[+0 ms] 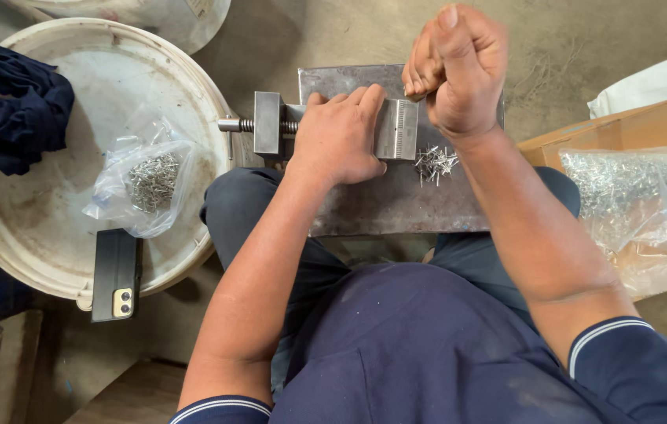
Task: The person sits on the floor and uses a bench vise to process small metal nails. They place a nail into the vise jaws, tighten the screw to secure it, and then remove it, repeating this process with multiple nails from a nearby pile.
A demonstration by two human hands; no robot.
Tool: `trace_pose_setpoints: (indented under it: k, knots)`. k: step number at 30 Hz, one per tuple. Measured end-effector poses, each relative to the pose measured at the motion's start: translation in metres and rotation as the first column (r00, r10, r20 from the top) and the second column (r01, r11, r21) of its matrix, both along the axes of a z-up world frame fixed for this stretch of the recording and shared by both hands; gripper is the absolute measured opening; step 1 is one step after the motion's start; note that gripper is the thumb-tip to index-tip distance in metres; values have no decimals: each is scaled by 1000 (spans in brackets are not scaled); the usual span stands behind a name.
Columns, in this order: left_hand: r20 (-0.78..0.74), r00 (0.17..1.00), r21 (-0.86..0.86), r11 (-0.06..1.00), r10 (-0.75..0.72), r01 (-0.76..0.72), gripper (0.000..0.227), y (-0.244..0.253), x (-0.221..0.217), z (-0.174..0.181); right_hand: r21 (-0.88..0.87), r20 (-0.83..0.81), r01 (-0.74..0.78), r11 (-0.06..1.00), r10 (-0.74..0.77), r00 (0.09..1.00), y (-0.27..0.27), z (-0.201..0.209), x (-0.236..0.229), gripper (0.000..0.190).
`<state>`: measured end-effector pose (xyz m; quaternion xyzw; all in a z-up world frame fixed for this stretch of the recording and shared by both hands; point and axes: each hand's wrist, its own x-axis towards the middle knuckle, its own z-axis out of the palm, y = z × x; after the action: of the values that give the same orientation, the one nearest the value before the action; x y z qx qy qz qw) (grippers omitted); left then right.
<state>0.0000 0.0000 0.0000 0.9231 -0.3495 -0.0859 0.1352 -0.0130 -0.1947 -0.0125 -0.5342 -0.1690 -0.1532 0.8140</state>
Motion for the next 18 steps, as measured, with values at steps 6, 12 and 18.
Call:
trace_pose_setpoints:
  k: [6,12,18]
  knots:
    - [17,1000,-42,999,10,-9,80,0,0,-3,-82,17,90,993,-89,996,18,-10,-6,49]
    - [45,999,-87,996,-1,5,81,2,0,-5,-65,28,68,996,-66,997,14,-16,0,50]
    - [83,997,-100,995,4,5,76,2,-1,-8,17,-37,-10,1000,11,999,10,-22,2,50]
